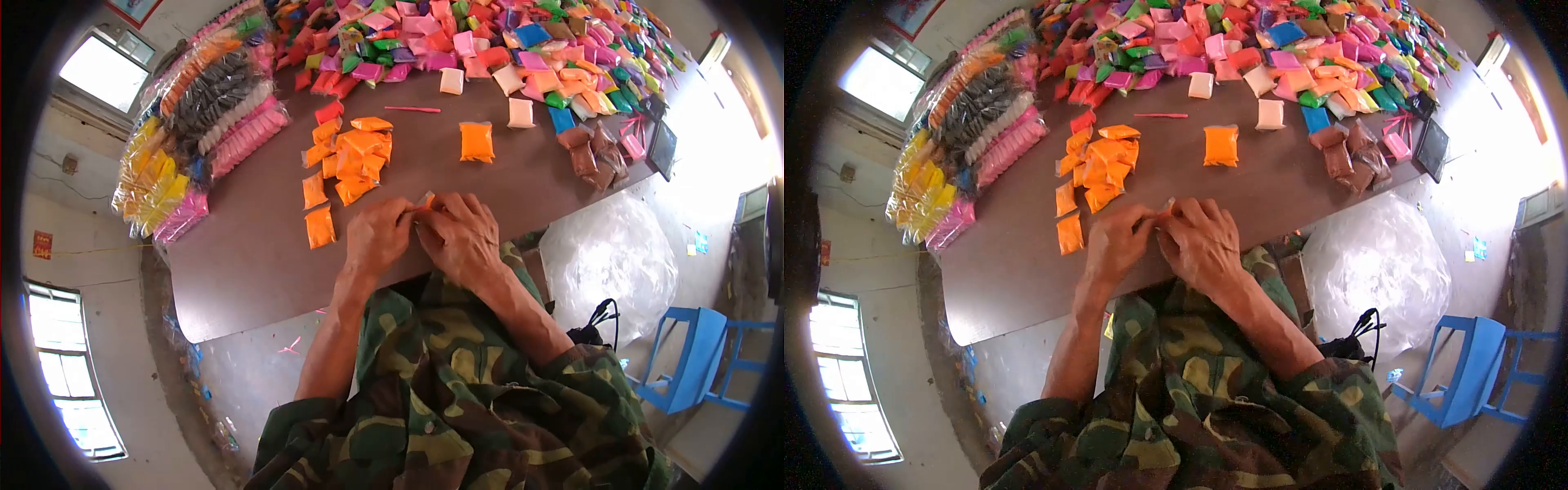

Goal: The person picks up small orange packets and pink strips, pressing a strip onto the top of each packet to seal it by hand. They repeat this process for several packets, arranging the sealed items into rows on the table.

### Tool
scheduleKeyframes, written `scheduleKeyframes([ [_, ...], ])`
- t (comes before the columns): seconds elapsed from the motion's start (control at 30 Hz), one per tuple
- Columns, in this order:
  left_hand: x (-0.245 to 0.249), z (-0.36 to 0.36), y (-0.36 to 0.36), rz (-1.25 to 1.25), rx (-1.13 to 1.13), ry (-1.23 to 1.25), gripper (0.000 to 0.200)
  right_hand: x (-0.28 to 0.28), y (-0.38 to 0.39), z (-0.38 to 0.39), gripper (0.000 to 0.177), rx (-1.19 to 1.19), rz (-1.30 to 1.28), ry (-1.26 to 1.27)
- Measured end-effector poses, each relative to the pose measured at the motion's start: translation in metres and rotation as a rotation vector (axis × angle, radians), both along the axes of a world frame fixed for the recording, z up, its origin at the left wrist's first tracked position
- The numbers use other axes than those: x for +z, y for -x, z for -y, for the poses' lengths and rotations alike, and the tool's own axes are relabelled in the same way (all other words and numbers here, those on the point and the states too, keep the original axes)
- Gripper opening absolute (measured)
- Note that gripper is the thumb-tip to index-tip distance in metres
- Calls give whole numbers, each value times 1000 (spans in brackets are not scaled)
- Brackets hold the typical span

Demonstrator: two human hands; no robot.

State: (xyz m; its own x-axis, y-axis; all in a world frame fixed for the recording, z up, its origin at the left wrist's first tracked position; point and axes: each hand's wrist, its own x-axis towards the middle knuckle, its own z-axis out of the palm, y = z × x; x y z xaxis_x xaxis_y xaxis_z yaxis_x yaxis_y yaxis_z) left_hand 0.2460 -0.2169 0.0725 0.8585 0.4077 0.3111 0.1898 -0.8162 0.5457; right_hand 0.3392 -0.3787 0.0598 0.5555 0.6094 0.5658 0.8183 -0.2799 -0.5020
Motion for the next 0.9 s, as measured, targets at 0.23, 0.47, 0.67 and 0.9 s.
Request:
scheduleKeyframes([
  [0.23,18,-5,-21,-15,-62,37,13,-4,-3,0,20,20,-2,9],
  [0.47,16,-12,-42,-79,-27,-21,15,-6,-2,2,23,25,-7,-8],
  [0.67,16,-4,-29,-130,-20,46,16,-3,0,4,23,23,-32,-25],
  [0.9,16,-6,-14,-106,-52,60,15,-13,-2,1,28,8,-37,-61],
])
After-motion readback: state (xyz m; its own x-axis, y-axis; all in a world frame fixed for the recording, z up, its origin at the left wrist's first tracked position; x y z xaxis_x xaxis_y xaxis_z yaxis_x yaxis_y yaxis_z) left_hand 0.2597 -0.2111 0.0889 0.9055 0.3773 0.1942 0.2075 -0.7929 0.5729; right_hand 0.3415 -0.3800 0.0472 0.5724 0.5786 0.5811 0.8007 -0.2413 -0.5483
